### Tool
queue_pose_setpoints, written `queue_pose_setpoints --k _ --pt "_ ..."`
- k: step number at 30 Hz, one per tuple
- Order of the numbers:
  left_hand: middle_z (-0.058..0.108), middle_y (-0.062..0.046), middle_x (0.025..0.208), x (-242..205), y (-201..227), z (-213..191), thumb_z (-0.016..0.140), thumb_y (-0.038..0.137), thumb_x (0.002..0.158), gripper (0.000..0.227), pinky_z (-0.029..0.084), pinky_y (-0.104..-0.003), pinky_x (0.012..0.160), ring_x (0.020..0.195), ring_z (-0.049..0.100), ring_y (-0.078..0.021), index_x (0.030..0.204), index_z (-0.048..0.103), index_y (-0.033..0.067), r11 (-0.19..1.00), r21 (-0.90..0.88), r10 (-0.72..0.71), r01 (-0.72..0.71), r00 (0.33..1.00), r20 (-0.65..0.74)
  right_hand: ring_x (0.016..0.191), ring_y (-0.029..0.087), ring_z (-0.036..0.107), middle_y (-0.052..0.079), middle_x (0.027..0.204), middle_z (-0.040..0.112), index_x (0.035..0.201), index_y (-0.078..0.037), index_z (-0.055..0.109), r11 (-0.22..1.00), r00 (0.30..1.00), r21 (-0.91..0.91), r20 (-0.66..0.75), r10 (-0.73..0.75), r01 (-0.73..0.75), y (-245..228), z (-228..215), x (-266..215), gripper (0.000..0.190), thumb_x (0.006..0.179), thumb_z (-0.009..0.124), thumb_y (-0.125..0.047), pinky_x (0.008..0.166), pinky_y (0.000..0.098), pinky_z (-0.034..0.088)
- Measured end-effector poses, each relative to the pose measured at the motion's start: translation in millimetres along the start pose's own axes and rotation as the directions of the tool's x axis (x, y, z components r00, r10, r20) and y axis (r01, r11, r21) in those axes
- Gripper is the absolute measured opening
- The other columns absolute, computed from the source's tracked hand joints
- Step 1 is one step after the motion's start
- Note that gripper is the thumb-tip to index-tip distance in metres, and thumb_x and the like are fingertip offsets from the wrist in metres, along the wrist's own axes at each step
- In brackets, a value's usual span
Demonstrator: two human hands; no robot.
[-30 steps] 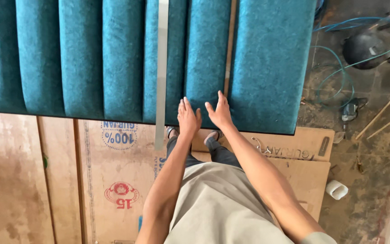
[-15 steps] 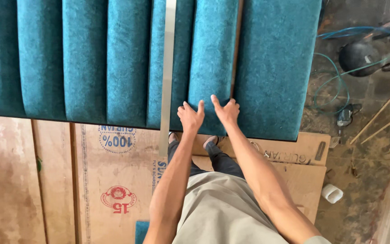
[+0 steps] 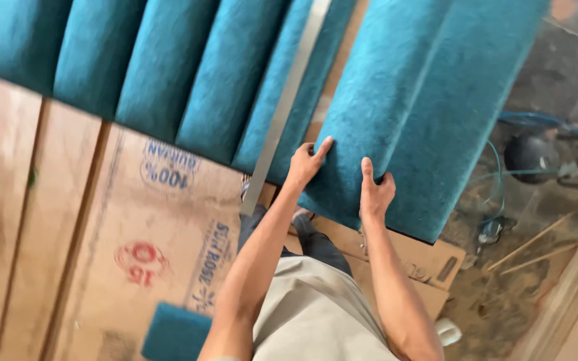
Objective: The person positions and aligns several blue upholstered panels onto a wooden board. They handle the panels one by one, smoothing the fabric with their hands and using a metal ruler to check the spacing and alignment between the segments.
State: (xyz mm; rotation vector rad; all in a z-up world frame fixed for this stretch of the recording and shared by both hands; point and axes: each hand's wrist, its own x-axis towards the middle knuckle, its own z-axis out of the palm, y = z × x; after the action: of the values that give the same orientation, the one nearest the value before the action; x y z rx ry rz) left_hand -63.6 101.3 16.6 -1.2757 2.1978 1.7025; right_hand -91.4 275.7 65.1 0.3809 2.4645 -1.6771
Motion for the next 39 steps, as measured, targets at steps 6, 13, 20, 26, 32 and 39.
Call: queue_pose_setpoints --k 6,13,20,26,32,39 --pt "0.071 -0.028 0.112 -11 34 -94 0.065 0.082 0.074 0.101 0.051 -0.046 0.094 0.11 0.069 -0.0406 0.123 0.065 -0.006 0.996 0.064 -0.044 0.063 0.962 -0.269 0.09 0.016 0.065 0.012 0.102 0.073 0.11 0.005 0.069 0.99 0.97 0.07 0.204 -0.134 0.122 -25 76 -18 0.062 0.092 0.073 -0.055 0.083 0.0328 0.053" --pt "0.069 -0.035 0.115 74 11 -290 0.07 0.084 0.07 0.107 0.054 -0.048 0.097 0.113 0.068 -0.0443 0.12 0.067 -0.011 0.965 0.23 0.002 0.123 0.879 -0.477 0.07 0.018 0.059 0.01 0.076 0.067 0.093 0.003 0.07 0.992 0.872 -0.094 0.488 -0.028 0.085 -75 263 -56 0.063 0.09 0.073 -0.059 0.064 0.0349 0.049" --pt "0.073 -0.03 0.104 193 -54 -452 0.077 0.077 0.07 0.093 0.054 -0.046 0.091 0.104 0.072 -0.0404 0.109 0.073 -0.0084 0.955 0.293 0.118 0.051 0.838 -0.532 0.083 0.018 0.069 0.012 0.107 0.069 0.123 0.002 0.069 0.922 0.81 0.119 0.445 -0.382 0.369 -77 370 -76 0.055 0.094 0.076 -0.044 0.074 0.0329 0.057" --pt "0.073 -0.03 0.103 254 -105 -510 0.074 0.075 0.08 0.087 0.053 -0.047 0.09 0.099 0.071 -0.0414 0.105 0.073 -0.0086 0.916 0.4 0.216 -0.025 0.872 -0.439 0.064 0.012 0.065 0.009 0.097 0.07 0.118 -0.001 0.07 0.978 0.972 -0.051 0.137 -0.193 0.201 -48 293 -56 0.032 0.093 0.075 -0.021 0.06 0.0268 0.054" --pt "0.064 -0.037 0.109 260 -124 -504 0.062 0.066 0.104 0.076 0.046 -0.056 0.103 0.11 0.059 -0.0514 0.112 0.074 -0.0077 0.792 0.61 0.353 -0.021 0.831 -0.43 0.061 0.012 0.063 0.006 0.089 0.07 0.121 -0.002 0.068 0.984 0.989 -0.109 -0.04 -0.143 0.137 -2 210 -64 0.03 0.095 0.074 -0.015 0.058 0.0261 0.051" --pt "0.047 -0.03 0.147 198 -14 -427 0.067 0.033 0.108 0.068 0.028 -0.062 0.111 0.138 0.04 -0.0485 0.154 0.041 -0.0088 0.627 0.748 0.643 -0.218 0.687 -0.338 0.071 0.013 0.064 0.008 0.098 0.068 0.12 -0.003 0.069 0.983 0.972 -0.134 -0.181 -0.15 0.126 27 145 -70 0.027 0.096 0.073 -0.012 0.059 0.0265 0.052"
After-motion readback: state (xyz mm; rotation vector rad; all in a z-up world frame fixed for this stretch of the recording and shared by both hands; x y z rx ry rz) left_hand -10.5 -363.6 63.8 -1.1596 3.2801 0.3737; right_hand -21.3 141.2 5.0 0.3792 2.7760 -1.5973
